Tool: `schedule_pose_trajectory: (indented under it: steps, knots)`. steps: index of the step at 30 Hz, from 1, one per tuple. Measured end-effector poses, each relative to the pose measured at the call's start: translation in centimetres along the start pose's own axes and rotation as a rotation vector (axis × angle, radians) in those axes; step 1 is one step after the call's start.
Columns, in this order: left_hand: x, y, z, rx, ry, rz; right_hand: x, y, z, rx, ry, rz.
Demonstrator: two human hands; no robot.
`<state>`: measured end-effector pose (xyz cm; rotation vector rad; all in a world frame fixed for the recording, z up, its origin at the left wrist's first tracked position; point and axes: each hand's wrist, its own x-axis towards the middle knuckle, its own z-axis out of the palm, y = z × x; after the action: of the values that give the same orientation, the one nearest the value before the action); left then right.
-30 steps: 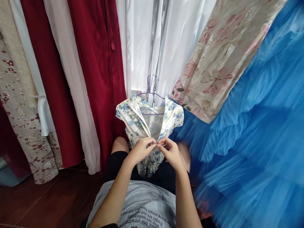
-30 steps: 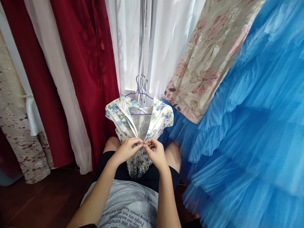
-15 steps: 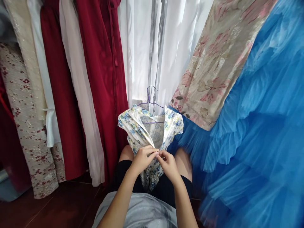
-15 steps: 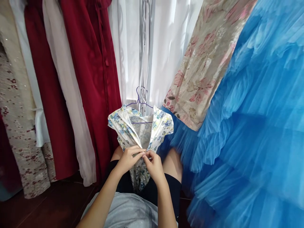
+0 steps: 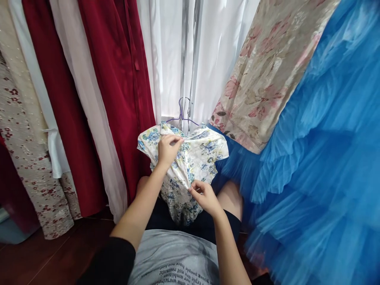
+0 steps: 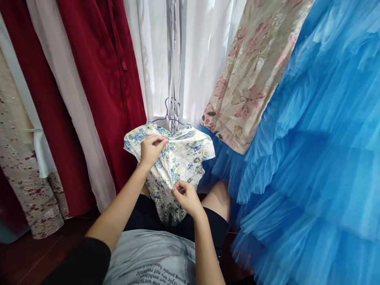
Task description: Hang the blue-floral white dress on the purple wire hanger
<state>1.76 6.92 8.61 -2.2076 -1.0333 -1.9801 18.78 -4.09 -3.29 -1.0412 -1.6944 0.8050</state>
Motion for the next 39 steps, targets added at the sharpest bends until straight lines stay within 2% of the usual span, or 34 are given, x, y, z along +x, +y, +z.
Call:
schedule_pose_trajectory:
  steps: [4,7,11,14,17,19,22,24,27,30,33,35,37,39]
  knots:
    - [7.4,-0.2,1.1,0.167,0.038,0.051,-0.2,0.1,-1.0,0.023,-0.067,0.002]
    - [9.9,-0.4,1.4,0.147,-0.001,0.048,-0.7,0.7,-1.7,0.036,-0.116,0.018]
    - [9.1,-0.3,0.5,0.041,-0.268,0.029,-1.2,1.1,-1.7,-0.021,-0.126,0.076]
    - [7.9,0.2,-1.0,-0.021,-0.377,0.072,0.0,-0.7,-1.6,-0.098,-0.074,0.064]
    - [7.4,0.5,-2.6,-0.079,-0.496,0.112,3.4,-4.8,-2.0,-0.157,0.011,-0.076]
    - [7.3,0.7,-3.3,-0.084,-0.565,0.146,6.6,-7.7,-2.6,-0.205,0.127,-0.156]
    - [7.3,1.2,-3.8,-0.069,-0.589,0.207,11.5,-10.4,-3.4,-0.264,0.297,-0.189]
    - [7.3,1.5,-3.9,-0.06,-0.592,0.252,14.1,-10.8,-3.7,-0.258,0.285,-0.174]
    - [7.2,2.0,-3.8,0.008,-0.627,0.3,16.4,-10.0,-3.9,-0.123,0.176,-0.136]
    - [6.9,2.1,-3.6,0.072,-0.594,0.291,16.9,-8.9,-3.6,0.051,0.143,-0.138]
    - [6.5,2.1,-3.0,0.084,-0.488,0.274,16.8,-8.2,-3.1,0.064,0.187,-0.223]
    - [6.5,2.1,-2.5,0.085,-0.41,0.26,16.8,-7.6,-2.8,-0.07,0.278,-0.286]
    - [7.1,1.6,-2.3,0.057,-0.313,0.223,16.5,-6.6,-2.4,-0.274,0.334,-0.281]
    - [8.4,0.4,-2.7,-0.007,-0.179,0.147,15.9,-5.2,-2.3,-0.457,0.297,-0.21]
